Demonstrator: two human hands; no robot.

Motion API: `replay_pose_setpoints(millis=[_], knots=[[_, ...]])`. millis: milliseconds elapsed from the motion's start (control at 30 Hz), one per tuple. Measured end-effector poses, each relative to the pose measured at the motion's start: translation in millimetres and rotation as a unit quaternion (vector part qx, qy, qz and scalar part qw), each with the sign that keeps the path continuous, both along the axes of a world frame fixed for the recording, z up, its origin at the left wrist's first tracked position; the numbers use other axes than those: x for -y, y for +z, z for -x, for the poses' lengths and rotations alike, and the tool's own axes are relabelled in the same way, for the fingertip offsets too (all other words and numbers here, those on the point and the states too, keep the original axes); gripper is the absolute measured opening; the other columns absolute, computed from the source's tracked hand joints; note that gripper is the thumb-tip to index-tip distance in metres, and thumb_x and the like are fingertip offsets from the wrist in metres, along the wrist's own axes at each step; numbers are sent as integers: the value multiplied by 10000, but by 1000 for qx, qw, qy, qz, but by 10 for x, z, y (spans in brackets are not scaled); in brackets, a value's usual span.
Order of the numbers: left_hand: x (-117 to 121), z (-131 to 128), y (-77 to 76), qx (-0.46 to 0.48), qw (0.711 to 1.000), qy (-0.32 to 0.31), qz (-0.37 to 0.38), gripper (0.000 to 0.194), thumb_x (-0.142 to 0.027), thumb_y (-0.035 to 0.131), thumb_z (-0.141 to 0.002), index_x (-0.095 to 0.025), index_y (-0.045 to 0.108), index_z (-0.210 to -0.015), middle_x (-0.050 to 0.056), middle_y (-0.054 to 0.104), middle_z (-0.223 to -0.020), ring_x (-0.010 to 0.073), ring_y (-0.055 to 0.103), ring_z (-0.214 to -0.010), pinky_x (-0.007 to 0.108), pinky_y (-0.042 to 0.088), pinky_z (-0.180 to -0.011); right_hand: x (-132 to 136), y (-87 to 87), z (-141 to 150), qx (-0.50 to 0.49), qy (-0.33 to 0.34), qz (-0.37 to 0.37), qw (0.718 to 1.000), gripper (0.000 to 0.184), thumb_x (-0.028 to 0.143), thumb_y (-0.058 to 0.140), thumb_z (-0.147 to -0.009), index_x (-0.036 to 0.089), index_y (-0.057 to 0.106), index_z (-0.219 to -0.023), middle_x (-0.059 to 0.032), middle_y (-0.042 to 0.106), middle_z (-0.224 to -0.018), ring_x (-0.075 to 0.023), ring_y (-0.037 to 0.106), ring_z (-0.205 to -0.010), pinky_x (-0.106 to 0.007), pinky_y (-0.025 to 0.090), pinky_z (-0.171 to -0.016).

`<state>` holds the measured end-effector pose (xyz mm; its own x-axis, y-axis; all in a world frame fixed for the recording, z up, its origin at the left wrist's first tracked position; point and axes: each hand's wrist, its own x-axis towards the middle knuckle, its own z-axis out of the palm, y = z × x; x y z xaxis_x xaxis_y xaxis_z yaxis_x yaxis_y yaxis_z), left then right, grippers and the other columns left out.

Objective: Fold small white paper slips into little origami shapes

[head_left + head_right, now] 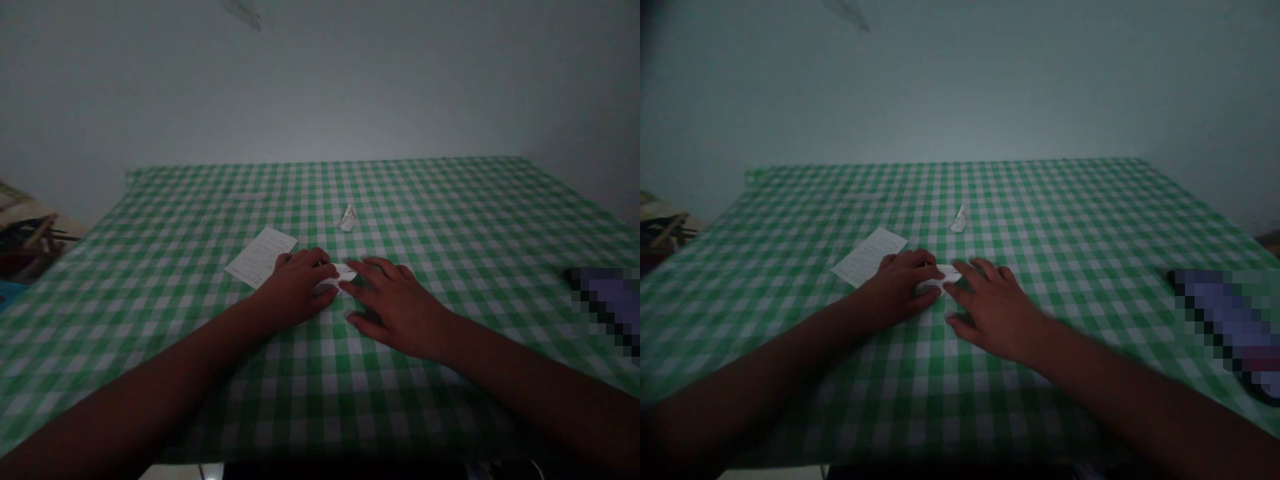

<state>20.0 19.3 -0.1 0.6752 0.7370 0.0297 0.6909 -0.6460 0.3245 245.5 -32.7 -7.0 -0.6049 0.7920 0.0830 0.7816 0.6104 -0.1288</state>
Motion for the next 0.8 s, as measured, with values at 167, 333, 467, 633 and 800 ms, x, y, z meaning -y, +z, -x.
replay_pose_setpoints(millis=[167,333,467,633,800], knots=[[19,-23,-2,2,1000,8,-8,260,-354,573,-913,-262,641,-1147,51,569,-1199,267,529,-1109,493,368,-959,8,7,5,6,-3,3,1000,499,435,495,-954,240,528,-1413,-128,349,-1584,-407,325,-1397,-612,408,-1014],[39,-44,-4,-3,1000,22,-15,253,-361,591,-897,-262,652,-1121,51,581,-1186,270,534,-1104,488,377,-948,13,33,9,-1,4,6,1000,451,392,479,-964,254,553,-1387,-114,345,-1587,-399,327,-1399,-608,407,-1024],[45,-48,2,1,1000,22,-16,265,-384,588,-906,-263,658,-1131,50,585,-1192,272,534,-1112,480,387,-947,10,54,-7,2,3,8,1000,394,346,471,-973,287,591,-1344,-100,337,-1592,-400,324,-1407,-617,409,-1017],[46,-52,20,-1,1000,23,-6,272,-358,594,-892,-259,659,-1137,53,581,-1204,272,531,-1113,477,394,-953,-9,83,-61,25,-11,2,1000,397,373,495,-979,359,571,-1368,-81,301,-1614,-428,293,-1429,-652,383,-1012],[47,-54,27,-7,1000,30,-4,272,-350,578,-894,-251,658,-1135,53,582,-1206,272,524,-1126,485,392,-970,-33,99,-92,48,-13,2,999,408,434,507,-981,414,546,-1386,-69,299,-1619,-436,295,-1435,-652,379,-1009]])
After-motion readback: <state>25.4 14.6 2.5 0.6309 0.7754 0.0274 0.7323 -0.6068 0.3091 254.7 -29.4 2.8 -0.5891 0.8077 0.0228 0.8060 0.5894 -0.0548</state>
